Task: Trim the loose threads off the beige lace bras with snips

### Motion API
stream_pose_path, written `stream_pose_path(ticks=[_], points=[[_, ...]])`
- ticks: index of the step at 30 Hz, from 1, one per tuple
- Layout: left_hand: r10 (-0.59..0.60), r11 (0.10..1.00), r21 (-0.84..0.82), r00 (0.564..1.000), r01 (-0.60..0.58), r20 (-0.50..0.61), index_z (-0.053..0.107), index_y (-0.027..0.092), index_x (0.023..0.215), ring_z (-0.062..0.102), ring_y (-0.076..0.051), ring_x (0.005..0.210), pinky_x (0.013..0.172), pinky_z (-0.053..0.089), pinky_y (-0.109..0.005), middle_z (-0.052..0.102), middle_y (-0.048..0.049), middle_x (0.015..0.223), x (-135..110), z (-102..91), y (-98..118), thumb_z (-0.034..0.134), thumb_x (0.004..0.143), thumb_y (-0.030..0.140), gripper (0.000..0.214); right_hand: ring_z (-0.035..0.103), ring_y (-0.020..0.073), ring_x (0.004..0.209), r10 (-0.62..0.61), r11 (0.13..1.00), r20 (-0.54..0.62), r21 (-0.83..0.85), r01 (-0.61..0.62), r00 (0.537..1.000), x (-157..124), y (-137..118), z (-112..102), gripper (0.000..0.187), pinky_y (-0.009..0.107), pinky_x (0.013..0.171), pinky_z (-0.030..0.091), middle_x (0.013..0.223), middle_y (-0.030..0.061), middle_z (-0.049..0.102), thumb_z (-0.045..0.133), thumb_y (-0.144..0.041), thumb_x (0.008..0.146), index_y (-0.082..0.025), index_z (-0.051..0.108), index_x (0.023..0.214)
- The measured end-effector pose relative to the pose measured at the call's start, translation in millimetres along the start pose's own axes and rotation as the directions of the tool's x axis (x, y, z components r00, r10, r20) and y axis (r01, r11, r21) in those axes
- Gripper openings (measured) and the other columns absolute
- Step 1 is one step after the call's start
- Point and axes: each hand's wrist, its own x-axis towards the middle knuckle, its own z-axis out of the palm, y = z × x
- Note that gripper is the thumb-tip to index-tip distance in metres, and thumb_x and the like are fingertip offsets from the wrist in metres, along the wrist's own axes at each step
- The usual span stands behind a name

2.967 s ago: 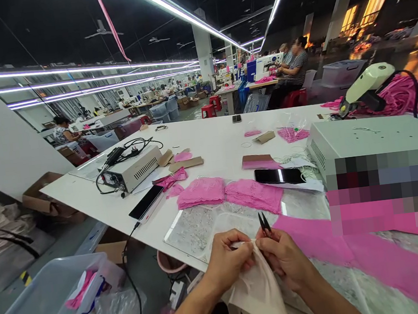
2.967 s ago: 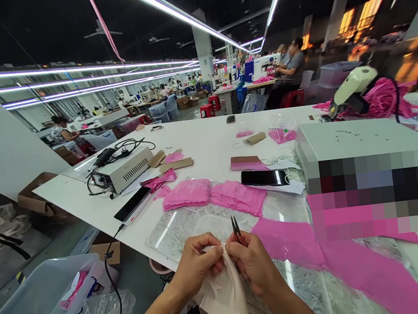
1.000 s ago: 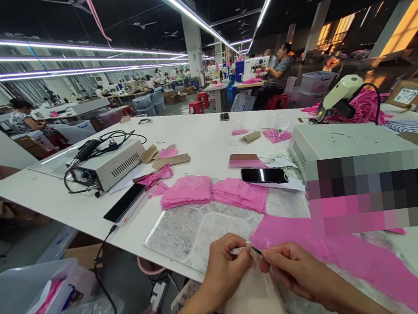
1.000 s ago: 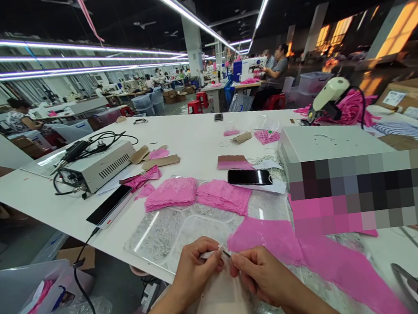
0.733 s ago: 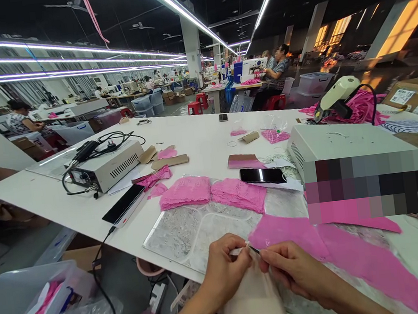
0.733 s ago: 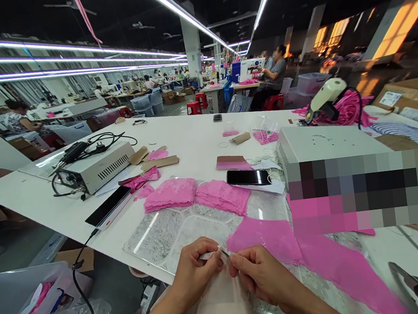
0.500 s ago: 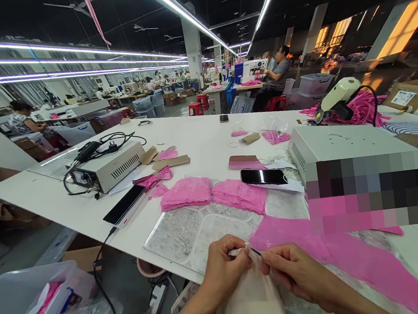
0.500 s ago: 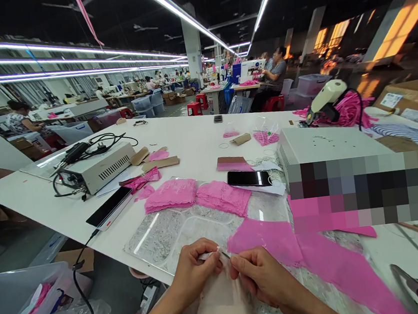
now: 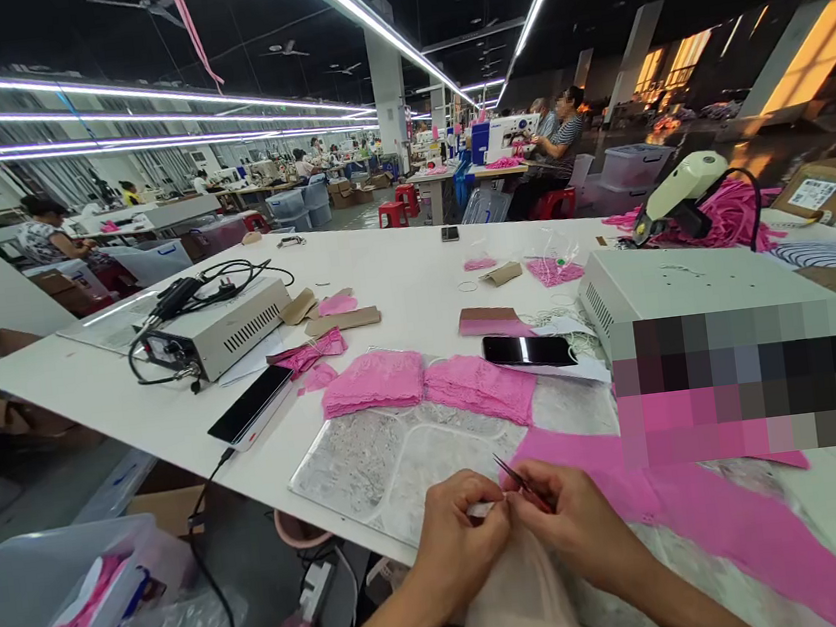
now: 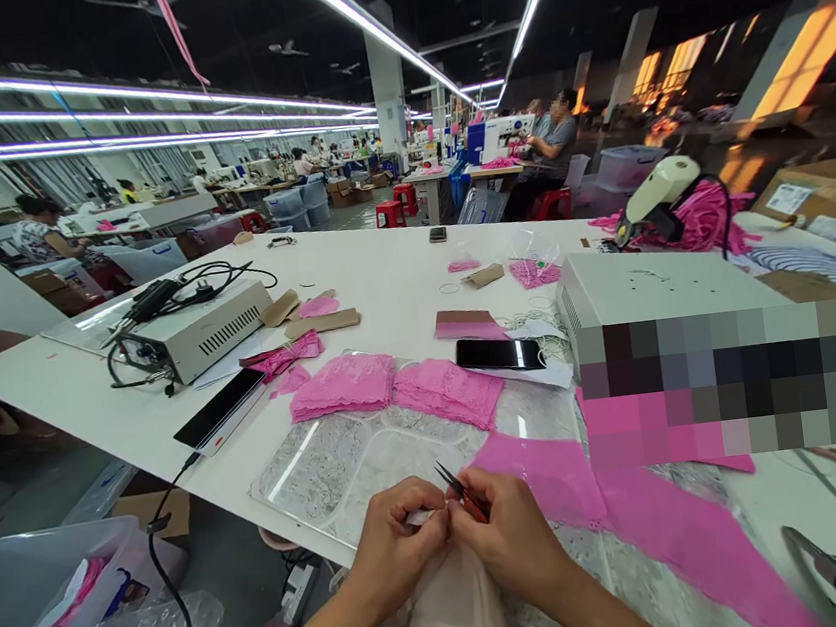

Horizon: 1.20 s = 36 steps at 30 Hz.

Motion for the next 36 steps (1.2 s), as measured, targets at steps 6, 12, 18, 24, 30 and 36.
stream_pose_path(ticks=[6,12,18,24,30,36], points=[[-0.182,0.943,-0.256,0.974,0.212,0.136,0.062,0.014,0.059,0.052,-0.010,0.048,0.052,0.042,-0.022,0.057,0.0004,0.060,1,-2.7,-2,0.054,0.065,0.018,0.011,0.028,0.0088,0.049,0.095,0.950,0.130,0.285,-0.129,0.987,6,4,5,0.016,0.022,0.046,0.024,0.052,-0.0080,0.033,0.054,-0.029,0.069,-0.018,0.049,0.060],[-0.238,0.935,-0.248,0.967,0.254,0.093,0.064,0.014,0.062,0.054,-0.012,0.048,0.051,0.043,-0.022,0.057,0.0010,0.054,1,-0.9,-8,0.056,0.067,0.020,0.012,0.022,0.0048,0.036,0.215,0.900,0.107,0.365,-0.240,0.971,-7,6,-4,0.037,0.020,0.034,0.016,0.050,-0.0097,0.034,0.049,-0.053,0.078,-0.018,0.054,0.071],[-0.151,0.982,-0.112,0.988,0.151,0.014,0.064,0.015,0.058,0.054,-0.011,0.052,0.053,0.041,-0.021,0.057,0.0008,0.056,0,1.1,-6,0.053,0.068,0.013,0.015,0.013,0.0024,0.029,0.372,0.846,0.294,0.284,-0.452,0.880,-29,6,-11,0.045,0.020,0.031,0.007,0.041,-0.0112,0.030,0.047,-0.061,0.076,-0.018,0.058,0.068],[-0.015,1.000,0.010,1.000,0.015,0.003,0.066,0.015,0.060,0.057,-0.013,0.061,0.057,0.041,-0.021,0.062,-0.0023,0.062,-3,2.8,-5,0.054,0.071,0.012,0.017,0.013,0.0025,0.026,0.402,0.828,0.342,0.262,-0.497,0.850,-26,3,-11,0.041,0.021,0.029,0.005,0.040,-0.0100,0.033,0.049,-0.057,0.075,-0.018,0.058,0.063],[0.013,1.000,0.023,1.000,-0.013,-0.010,0.067,0.015,0.061,0.058,-0.014,0.061,0.057,0.042,-0.021,0.063,-0.0028,0.064,-4,3.5,-10,0.055,0.073,0.012,0.017,0.013,0.0026,0.024,0.418,0.815,0.349,0.262,-0.516,0.839,-23,2,-11,0.039,0.020,0.027,0.003,0.039,-0.0101,0.032,0.047,-0.054,0.077,-0.019,0.057,0.062],[0.039,0.999,0.008,0.999,-0.039,-0.011,0.066,0.015,0.061,0.059,-0.014,0.063,0.056,0.043,-0.020,0.063,-0.0031,0.065,-3,4.4,-10,0.055,0.072,0.011,0.016,0.013,0.0028,0.024,0.452,0.813,0.330,0.230,-0.535,0.829,-23,1,-11,0.039,0.020,0.027,0.004,0.039,-0.0101,0.032,0.044,-0.052,0.080,-0.019,0.056,0.062]])
